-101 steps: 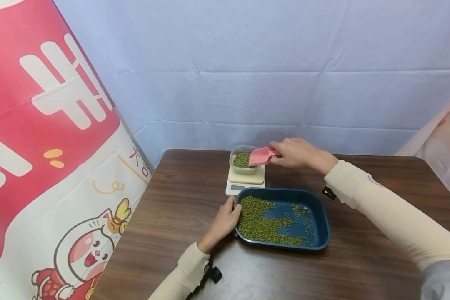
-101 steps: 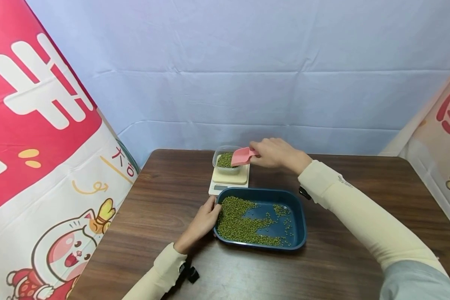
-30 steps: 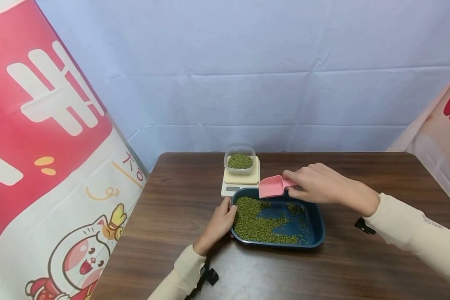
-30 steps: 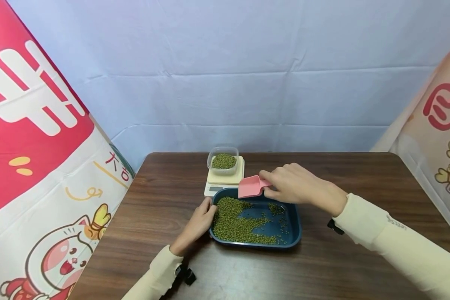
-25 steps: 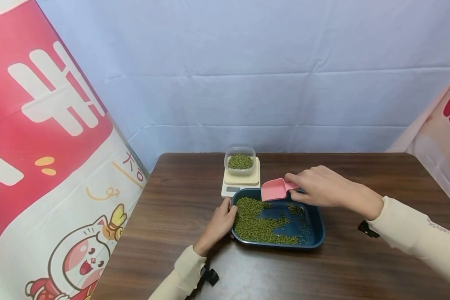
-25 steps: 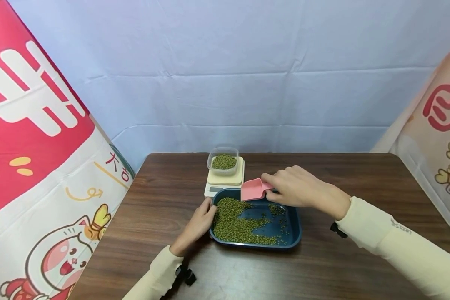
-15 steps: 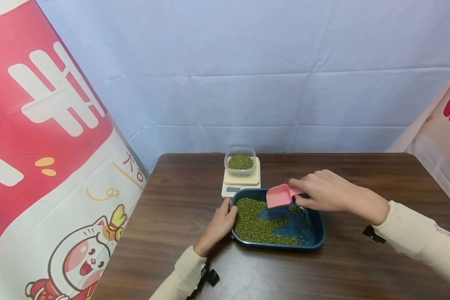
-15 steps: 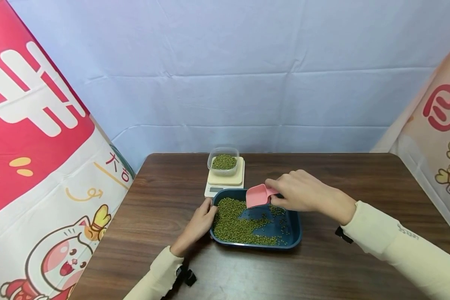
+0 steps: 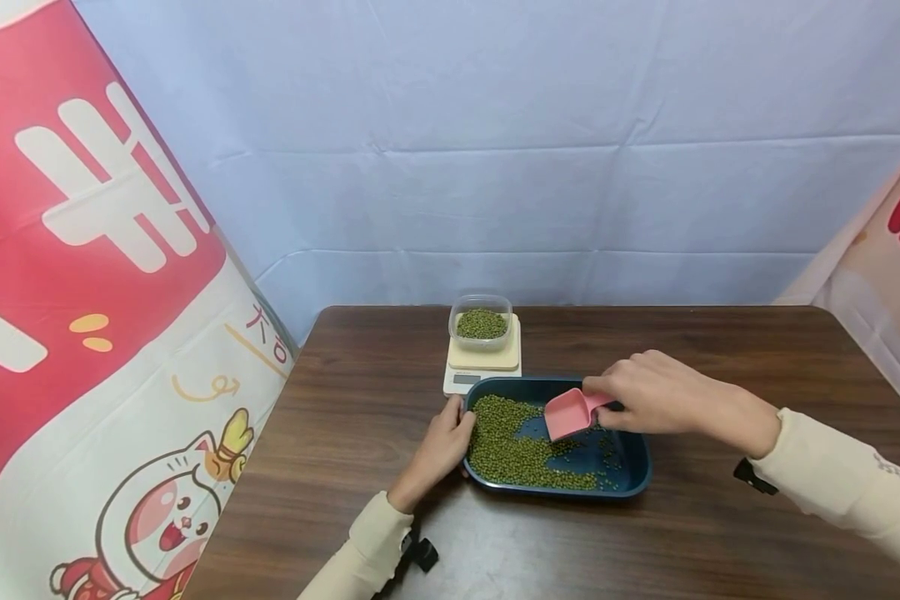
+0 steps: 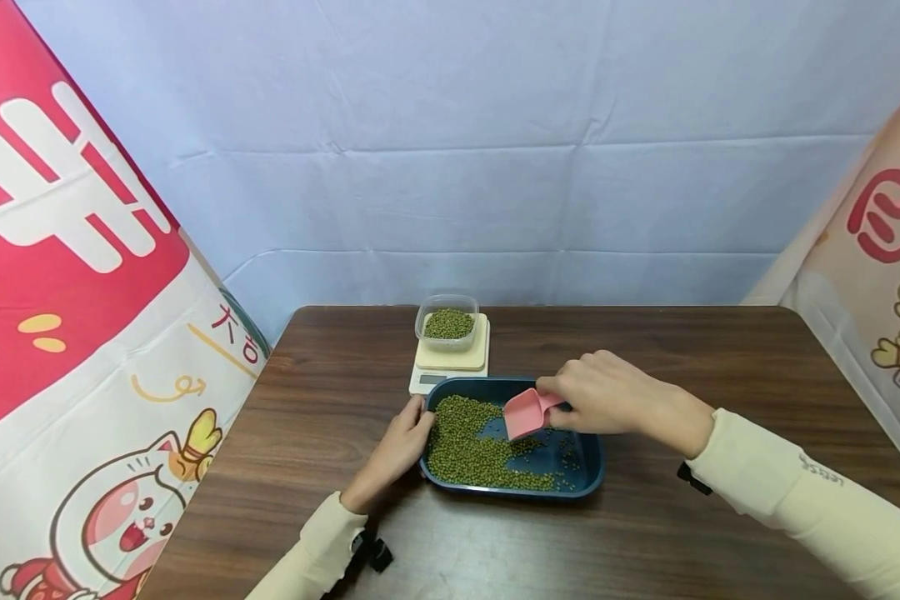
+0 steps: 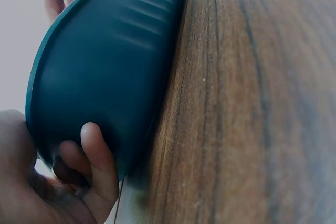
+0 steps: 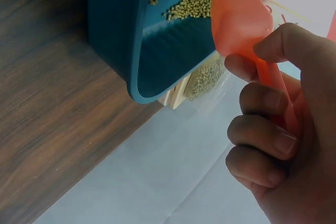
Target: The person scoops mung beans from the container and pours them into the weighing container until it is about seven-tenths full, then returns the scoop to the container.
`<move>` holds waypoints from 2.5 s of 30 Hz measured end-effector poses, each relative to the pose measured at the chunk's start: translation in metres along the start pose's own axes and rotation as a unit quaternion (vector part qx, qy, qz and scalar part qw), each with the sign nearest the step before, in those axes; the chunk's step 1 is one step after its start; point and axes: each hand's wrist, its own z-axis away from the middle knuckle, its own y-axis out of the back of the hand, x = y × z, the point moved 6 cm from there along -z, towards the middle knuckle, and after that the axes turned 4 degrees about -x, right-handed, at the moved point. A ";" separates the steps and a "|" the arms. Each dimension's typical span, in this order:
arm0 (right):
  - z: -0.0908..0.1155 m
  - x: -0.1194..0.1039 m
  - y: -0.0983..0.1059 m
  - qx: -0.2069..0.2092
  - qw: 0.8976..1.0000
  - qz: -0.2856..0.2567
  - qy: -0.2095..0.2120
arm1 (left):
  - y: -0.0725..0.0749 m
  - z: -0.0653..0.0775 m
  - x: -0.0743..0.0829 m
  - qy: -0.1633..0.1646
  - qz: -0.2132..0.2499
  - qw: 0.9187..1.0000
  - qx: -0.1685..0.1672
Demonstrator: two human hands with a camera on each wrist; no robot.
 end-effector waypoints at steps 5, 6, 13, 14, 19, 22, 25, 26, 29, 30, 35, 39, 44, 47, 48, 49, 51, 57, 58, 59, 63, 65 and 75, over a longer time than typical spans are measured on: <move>0.002 -0.003 -0.006 -0.011 1.000 -0.007 0.003 | 0.001 0.000 0.000 0.001 0.003 1.000 0.000; 0.002 -0.004 -0.008 -0.012 1.000 -0.007 0.003 | 0.001 0.000 0.000 0.001 0.004 1.000 0.000; 0.005 -0.006 -0.018 -0.022 1.000 -0.014 0.002 | 0.000 0.000 0.000 0.002 0.003 1.000 -0.001; 0.006 -0.005 -0.019 -0.023 1.000 -0.013 0.001 | 0.000 0.000 -0.001 0.002 0.002 1.000 -0.001; 0.007 -0.005 -0.022 -0.029 0.999 -0.018 0.002 | 0.000 0.000 -0.001 0.002 0.003 1.000 0.001; 0.008 -0.006 -0.023 -0.031 0.999 -0.024 0.009 | 0.001 0.000 -0.001 0.001 0.004 1.000 0.003; 0.009 -0.006 -0.025 -0.032 0.999 -0.027 0.014 | 0.001 0.000 -0.001 0.001 0.004 1.000 0.004; 0.009 -0.007 -0.026 -0.034 0.999 -0.029 0.015 | 0.001 0.000 -0.001 0.001 0.004 1.000 0.004; 0.008 -0.008 -0.028 -0.039 0.999 -0.033 0.019 | 0.001 0.000 -0.001 0.002 0.003 1.000 0.003; 0.008 -0.009 -0.028 -0.040 0.998 -0.033 0.021 | 0.001 0.000 -0.001 0.002 0.004 1.000 0.002; 0.006 -0.011 -0.030 -0.041 0.998 -0.036 0.027 | -0.001 0.001 -0.001 0.000 0.012 1.000 -0.005; 0.005 -0.011 -0.032 -0.041 0.998 -0.033 0.027 | -0.001 0.000 -0.001 0.000 0.015 1.000 -0.006; 0.005 -0.011 -0.033 -0.041 0.998 -0.031 0.027 | 0.000 0.001 0.000 0.001 0.017 1.000 -0.005; 0.004 -0.013 -0.033 -0.044 0.998 -0.037 0.027 | 0.000 0.001 0.000 0.001 0.019 1.000 -0.006; 0.003 -0.013 -0.033 -0.046 0.998 -0.039 0.028 | 0.000 0.001 0.000 0.001 0.019 1.000 -0.006; 0.003 -0.014 -0.034 -0.048 0.998 -0.042 0.029 | 0.000 0.001 0.000 0.001 0.020 1.000 -0.006; 0.002 -0.016 -0.034 -0.051 0.997 -0.045 0.031 | 0.000 0.001 0.000 0.002 0.020 1.000 -0.007; -0.001 -0.020 -0.036 -0.055 0.997 -0.045 0.038 | -0.001 0.000 -0.001 0.003 0.013 1.000 -0.004; -0.002 -0.021 -0.037 -0.055 0.997 -0.045 0.039 | -0.001 0.000 -0.001 0.003 0.012 1.000 -0.004; -0.002 -0.022 -0.037 -0.055 0.997 -0.047 0.040 | -0.001 0.000 -0.001 0.003 0.012 1.000 -0.003; -0.004 -0.024 -0.038 -0.055 0.996 -0.052 0.043 | -0.001 0.000 -0.002 0.002 0.014 1.000 -0.002; -0.005 -0.025 -0.039 -0.055 0.996 -0.053 0.043 | -0.001 -0.001 -0.002 0.003 0.015 1.000 -0.002; -0.011 -0.032 -0.041 -0.058 0.995 -0.063 0.051 | -0.001 0.000 -0.001 0.004 0.016 1.000 0.000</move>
